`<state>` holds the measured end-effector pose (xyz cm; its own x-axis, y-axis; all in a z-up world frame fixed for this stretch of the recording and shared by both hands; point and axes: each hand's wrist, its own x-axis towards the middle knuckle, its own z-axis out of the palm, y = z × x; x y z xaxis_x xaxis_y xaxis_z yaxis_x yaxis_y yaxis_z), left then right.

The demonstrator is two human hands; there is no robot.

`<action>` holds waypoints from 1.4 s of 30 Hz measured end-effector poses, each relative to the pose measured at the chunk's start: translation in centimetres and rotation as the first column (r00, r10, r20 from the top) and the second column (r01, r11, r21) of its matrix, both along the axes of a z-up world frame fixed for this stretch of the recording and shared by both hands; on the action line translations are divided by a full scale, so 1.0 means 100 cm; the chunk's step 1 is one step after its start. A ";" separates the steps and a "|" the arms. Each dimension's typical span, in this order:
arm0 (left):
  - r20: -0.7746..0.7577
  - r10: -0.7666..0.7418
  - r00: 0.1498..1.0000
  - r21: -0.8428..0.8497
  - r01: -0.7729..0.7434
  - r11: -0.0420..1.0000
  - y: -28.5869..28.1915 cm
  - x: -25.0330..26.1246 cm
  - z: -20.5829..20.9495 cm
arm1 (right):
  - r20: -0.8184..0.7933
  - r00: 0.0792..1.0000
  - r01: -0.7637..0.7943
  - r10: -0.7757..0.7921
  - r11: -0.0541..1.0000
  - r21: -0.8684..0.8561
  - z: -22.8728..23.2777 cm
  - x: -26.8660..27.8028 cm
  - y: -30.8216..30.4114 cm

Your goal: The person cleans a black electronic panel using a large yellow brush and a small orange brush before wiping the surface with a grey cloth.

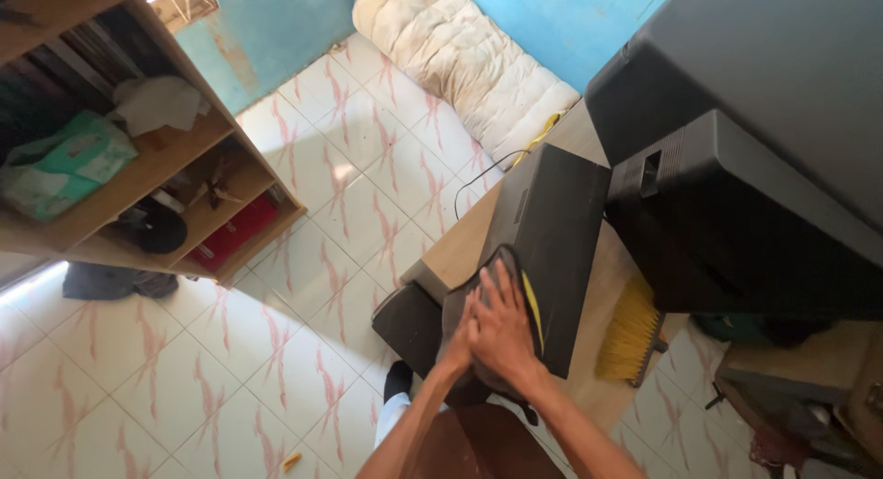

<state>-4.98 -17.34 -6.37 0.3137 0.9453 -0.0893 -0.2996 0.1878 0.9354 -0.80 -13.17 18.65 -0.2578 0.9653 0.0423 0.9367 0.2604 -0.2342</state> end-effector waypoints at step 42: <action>-0.156 -0.115 0.981 -0.325 0.059 0.944 0.271 0.101 0.001 | 0.110 0.939 0.331 -0.324 0.942 -0.049 -0.014 0.112 0.228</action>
